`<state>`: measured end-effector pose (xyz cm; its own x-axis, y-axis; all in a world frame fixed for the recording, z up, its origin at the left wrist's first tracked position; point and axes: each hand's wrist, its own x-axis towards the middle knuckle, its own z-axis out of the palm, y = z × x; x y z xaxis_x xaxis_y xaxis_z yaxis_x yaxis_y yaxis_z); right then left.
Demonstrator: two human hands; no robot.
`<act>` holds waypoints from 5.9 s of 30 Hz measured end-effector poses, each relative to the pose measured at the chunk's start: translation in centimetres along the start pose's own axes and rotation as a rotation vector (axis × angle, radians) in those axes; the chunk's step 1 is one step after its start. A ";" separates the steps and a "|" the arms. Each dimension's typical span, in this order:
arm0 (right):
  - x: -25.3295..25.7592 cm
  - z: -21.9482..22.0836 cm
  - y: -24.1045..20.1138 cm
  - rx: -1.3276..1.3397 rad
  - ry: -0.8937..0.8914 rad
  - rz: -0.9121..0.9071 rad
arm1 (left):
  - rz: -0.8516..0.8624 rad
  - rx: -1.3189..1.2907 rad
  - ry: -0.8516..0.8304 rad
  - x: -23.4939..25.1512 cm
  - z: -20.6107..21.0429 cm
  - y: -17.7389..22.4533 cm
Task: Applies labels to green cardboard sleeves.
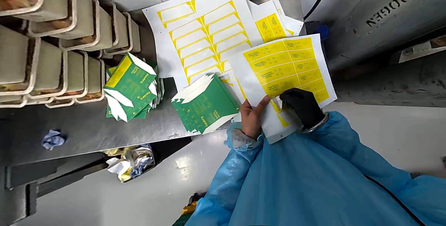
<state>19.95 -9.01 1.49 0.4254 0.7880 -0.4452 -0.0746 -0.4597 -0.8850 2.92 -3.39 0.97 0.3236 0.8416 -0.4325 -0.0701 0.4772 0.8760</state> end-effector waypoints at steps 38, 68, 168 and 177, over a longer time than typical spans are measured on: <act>-1.0 15.6 -0.3 -0.351 0.021 -0.113 | 0.162 0.145 0.084 0.7 -19.3 3.7; 0.3 29.0 8.1 0.083 0.530 0.364 | 0.427 0.853 -0.092 18.1 -24.2 0.9; -1.4 1.4 6.2 -0.376 0.379 -0.680 | 0.088 -0.003 0.020 -0.2 3.5 -4.4; -1.1 -1.3 5.4 -0.200 0.201 -0.624 | 0.130 0.075 -0.018 -0.6 4.5 -3.8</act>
<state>20.25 -12.92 -2.63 0.4953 0.8475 0.1908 0.3982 -0.0263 -0.9169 7.23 -6.83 -1.17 0.3336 0.8898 -0.3114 -0.0420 0.3440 0.9380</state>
